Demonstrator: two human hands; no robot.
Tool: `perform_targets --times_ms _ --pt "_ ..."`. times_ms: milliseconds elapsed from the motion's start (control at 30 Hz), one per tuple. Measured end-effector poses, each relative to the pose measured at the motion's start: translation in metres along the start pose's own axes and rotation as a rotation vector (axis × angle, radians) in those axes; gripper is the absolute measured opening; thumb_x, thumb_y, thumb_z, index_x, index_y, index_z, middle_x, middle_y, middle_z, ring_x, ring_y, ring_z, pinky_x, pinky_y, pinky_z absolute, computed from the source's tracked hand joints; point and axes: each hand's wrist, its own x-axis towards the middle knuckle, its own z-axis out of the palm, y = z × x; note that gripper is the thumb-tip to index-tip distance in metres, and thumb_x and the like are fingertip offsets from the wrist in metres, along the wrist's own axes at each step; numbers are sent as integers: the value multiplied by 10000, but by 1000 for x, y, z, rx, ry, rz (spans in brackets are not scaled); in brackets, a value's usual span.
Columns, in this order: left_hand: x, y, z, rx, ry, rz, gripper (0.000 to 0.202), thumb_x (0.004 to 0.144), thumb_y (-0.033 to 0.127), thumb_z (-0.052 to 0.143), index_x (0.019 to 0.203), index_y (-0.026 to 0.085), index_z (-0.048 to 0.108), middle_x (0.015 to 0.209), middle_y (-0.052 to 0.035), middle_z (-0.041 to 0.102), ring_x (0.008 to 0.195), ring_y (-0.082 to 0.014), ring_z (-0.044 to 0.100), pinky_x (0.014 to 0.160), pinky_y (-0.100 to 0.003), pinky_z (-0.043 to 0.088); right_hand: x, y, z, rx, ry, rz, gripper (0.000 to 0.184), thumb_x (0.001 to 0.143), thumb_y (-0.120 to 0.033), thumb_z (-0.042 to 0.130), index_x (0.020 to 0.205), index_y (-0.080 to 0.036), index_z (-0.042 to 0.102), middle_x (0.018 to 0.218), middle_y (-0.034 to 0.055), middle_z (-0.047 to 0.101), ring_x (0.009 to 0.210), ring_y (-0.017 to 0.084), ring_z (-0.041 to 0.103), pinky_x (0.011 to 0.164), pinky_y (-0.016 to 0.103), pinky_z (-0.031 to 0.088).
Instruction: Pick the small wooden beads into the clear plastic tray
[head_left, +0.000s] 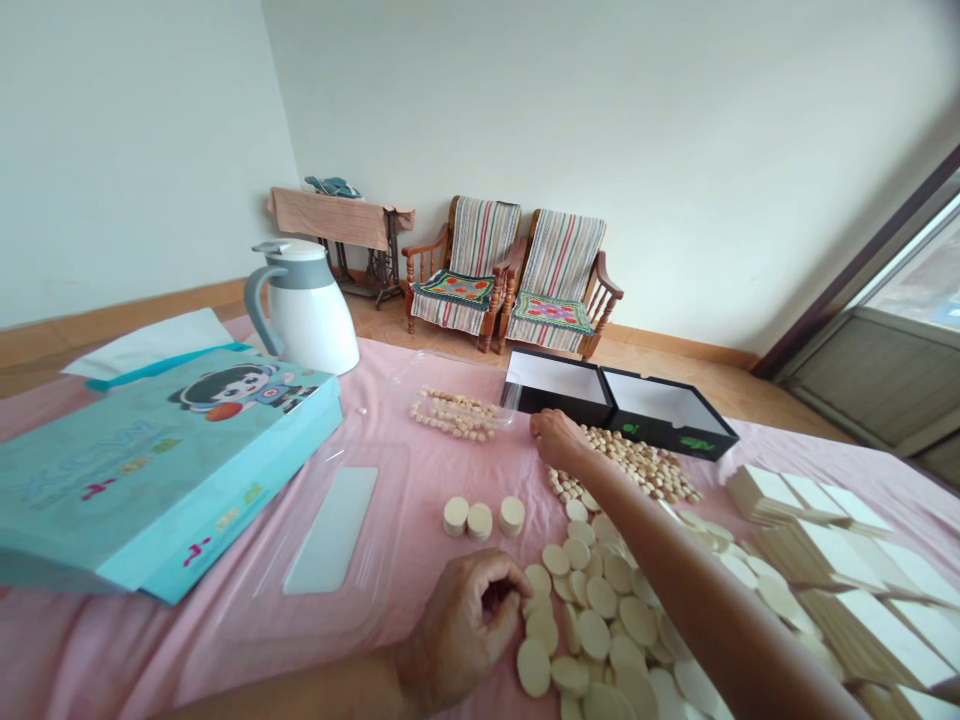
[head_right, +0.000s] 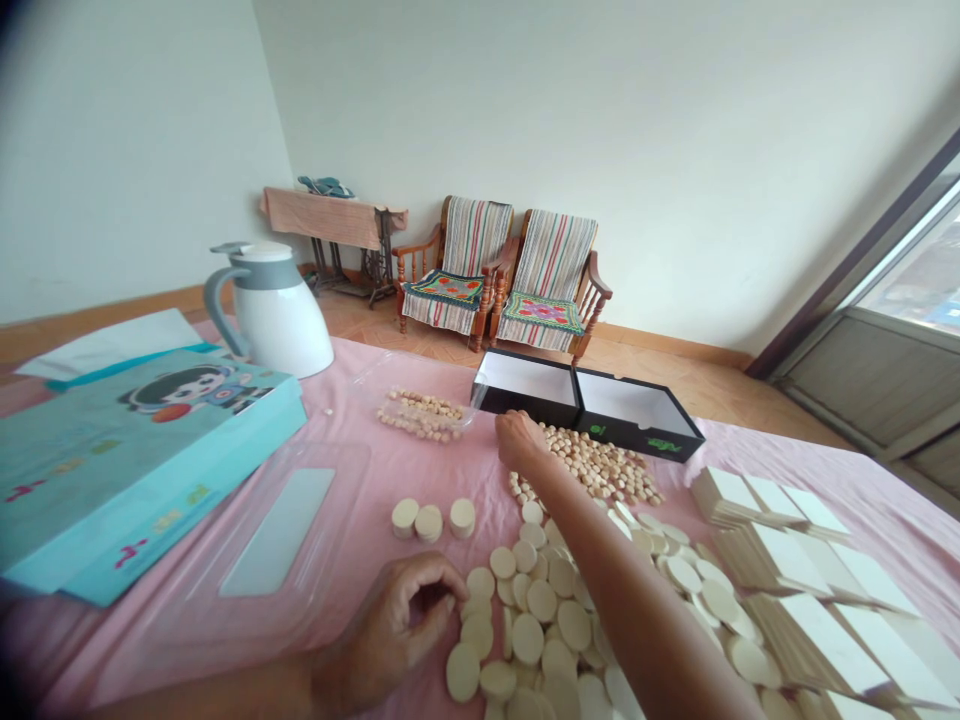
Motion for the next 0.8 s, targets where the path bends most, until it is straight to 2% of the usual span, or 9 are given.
perform_targets --times_ms 167,233,367,467,567,633,733,800 --pt "0 0 -1 8 0 0 229 719 43 483 796 158 666 736 -11 660 667 -110 580 627 -186 420 -6 -3 1 -31 6 18 232 720 -46 492 860 -141 651 913 118 640 895 215 575 681 254 377" --pt "-1 1 0 8 1 -1 232 717 41 481 793 159 666 738 -12 661 670 -111 582 630 -187 421 -6 -3 -2 -23 50 59 221 750 -83 475 892 -142 633 926 119 619 845 200 576 672 256 380" --pt "0 0 0 -1 -1 1 230 718 41 481 789 156 667 741 -18 664 668 -112 583 627 -188 423 -2 -5 -16 157 340 119 195 732 -98 467 860 -152 604 850 78 583 755 160 561 685 242 402" --pt "0 0 1 -7 5 5 227 722 44 480 791 153 667 747 -23 666 664 -111 581 618 -187 422 3 -16 -32 384 492 42 158 724 -111 481 819 -161 597 800 40 579 708 130 560 697 225 425" --pt "-1 -1 1 -15 9 7 235 721 39 476 797 155 666 746 -21 665 663 -109 580 614 -184 421 6 -26 -45 604 489 -60 170 756 -178 496 892 -176 598 869 22 614 674 103 584 671 214 445" --pt "-1 -2 1 -14 7 7 238 719 37 475 799 156 666 746 -19 665 665 -109 581 618 -185 422 5 -27 -49 627 504 -71 191 762 -185 496 921 -178 601 885 17 631 669 96 592 675 212 446" --pt "-2 -2 0 -6 8 11 227 725 45 481 800 154 665 744 -21 664 665 -112 581 618 -189 425 -1 -20 -49 465 474 -24 178 750 -149 494 871 -162 624 788 18 642 663 108 580 671 211 424" --pt "-2 -1 0 -5 12 12 225 731 51 480 806 154 665 747 -24 664 666 -115 582 619 -192 426 -8 -11 -45 319 316 -28 179 731 -115 494 824 -155 641 740 27 648 678 123 579 649 210 404"
